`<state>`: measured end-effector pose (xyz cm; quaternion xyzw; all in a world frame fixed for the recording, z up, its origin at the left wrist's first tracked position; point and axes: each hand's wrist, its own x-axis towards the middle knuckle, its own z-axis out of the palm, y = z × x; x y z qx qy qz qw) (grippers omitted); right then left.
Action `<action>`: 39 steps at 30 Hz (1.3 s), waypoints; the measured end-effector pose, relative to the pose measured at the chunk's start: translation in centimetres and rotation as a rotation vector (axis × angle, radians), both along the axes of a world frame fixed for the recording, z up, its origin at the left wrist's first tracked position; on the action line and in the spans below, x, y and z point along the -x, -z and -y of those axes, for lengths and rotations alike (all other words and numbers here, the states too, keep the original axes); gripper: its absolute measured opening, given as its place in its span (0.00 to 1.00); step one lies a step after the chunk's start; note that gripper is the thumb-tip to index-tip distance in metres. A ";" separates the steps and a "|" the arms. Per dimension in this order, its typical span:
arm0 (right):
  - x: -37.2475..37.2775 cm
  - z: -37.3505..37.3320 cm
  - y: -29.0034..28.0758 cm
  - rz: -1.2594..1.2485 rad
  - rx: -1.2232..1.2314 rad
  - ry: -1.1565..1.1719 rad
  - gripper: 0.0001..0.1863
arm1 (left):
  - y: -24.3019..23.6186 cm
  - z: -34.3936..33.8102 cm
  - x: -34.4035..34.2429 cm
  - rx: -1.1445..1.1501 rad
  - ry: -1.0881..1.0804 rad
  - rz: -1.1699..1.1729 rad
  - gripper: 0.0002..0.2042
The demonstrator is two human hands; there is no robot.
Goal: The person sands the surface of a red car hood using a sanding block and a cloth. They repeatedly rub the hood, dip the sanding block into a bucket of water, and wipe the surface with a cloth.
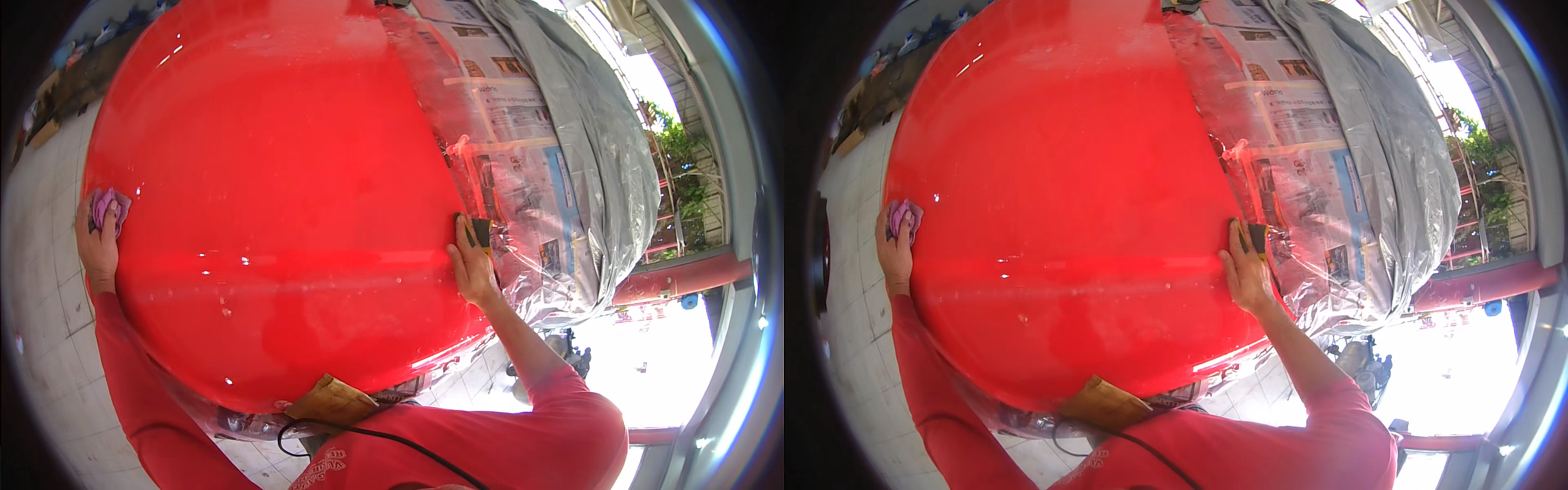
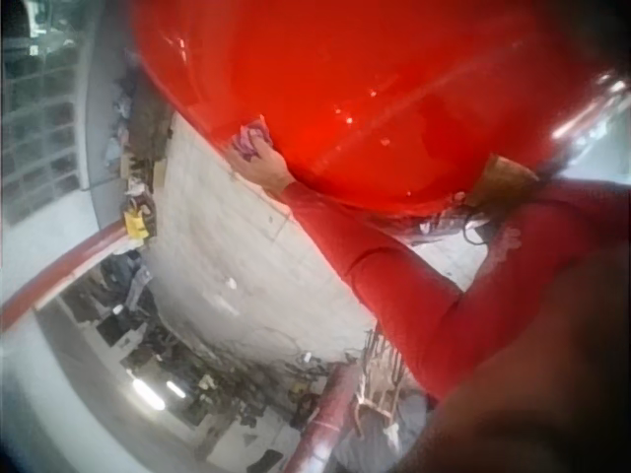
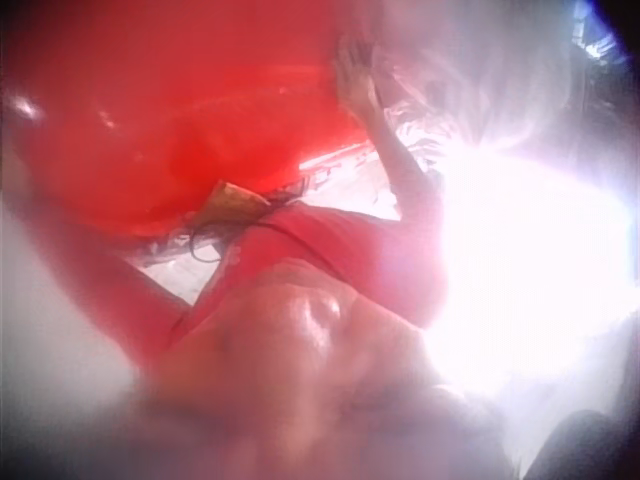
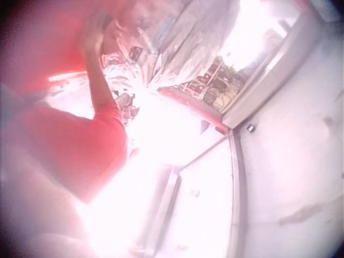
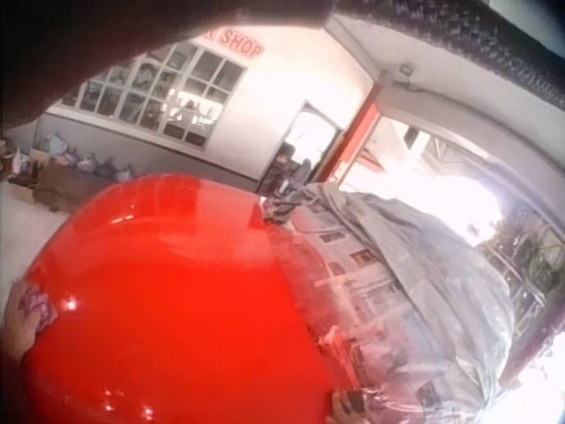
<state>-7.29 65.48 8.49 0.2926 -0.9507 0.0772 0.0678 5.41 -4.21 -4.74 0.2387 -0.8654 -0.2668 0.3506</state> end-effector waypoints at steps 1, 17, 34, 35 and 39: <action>0.4 0.0 0.1 -0.008 0.011 0.007 0.34 | 0.2 -0.3 0.5 -0.017 0.003 0.017 0.25; 12.3 14.6 1.2 -0.101 0.048 -0.338 0.31 | -2.9 -3.1 -0.1 0.014 -0.018 -0.017 0.23; 10.8 27.0 -0.4 0.595 0.079 -0.221 0.22 | -2.8 -2.7 -1.2 0.102 -0.059 -0.095 0.21; 15.6 28.2 1.2 0.383 0.300 -0.493 0.20 | -3.1 -3.3 -0.8 0.061 -0.033 -0.111 0.21; 25.2 34.2 0.3 -0.132 -0.004 -0.312 0.23 | -3.1 -4.3 1.1 0.120 0.016 -0.211 0.21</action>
